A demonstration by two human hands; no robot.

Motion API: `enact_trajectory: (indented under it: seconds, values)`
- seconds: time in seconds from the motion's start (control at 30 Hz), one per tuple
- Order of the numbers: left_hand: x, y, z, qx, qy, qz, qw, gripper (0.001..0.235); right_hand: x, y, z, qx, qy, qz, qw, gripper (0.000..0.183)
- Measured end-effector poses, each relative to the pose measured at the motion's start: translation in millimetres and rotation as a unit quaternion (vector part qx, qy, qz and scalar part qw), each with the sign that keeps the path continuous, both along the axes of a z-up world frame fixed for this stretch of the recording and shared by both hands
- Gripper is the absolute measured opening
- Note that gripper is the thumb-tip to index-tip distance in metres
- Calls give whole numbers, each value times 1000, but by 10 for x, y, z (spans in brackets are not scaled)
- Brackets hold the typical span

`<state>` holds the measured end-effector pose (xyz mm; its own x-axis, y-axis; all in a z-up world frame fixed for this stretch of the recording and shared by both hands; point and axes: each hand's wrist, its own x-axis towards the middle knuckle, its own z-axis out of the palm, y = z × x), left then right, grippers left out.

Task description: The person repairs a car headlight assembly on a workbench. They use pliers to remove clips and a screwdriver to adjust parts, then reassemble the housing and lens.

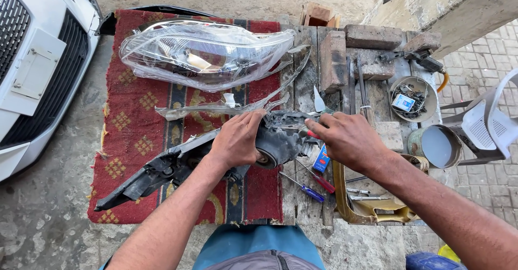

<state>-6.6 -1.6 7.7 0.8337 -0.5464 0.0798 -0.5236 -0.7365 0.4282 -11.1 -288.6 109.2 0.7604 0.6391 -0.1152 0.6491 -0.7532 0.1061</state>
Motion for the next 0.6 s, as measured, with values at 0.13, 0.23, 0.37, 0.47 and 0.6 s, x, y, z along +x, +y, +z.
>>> enact_trajectory:
  seconds: [0.13,0.23,0.37,0.47,0.6]
  values:
    - [18,6,-34,-3,-2,-2,1000,101,-20,-3,-13,17,-6,-3,1000,51]
    - [26,11,-26,1,5,-4,1000,103,-7,13,42,34,0,-4,999,46]
    - [31,25,43,-1,6,3,1000,102,45,20,-17,54,-32,6,998,44]
    - [26,39,94,-3,4,8,1000,102,56,20,-31,67,-36,-8,997,43]
    - [1,39,188,-3,-2,10,1000,100,4,-90,-159,79,-14,-79,994,51]
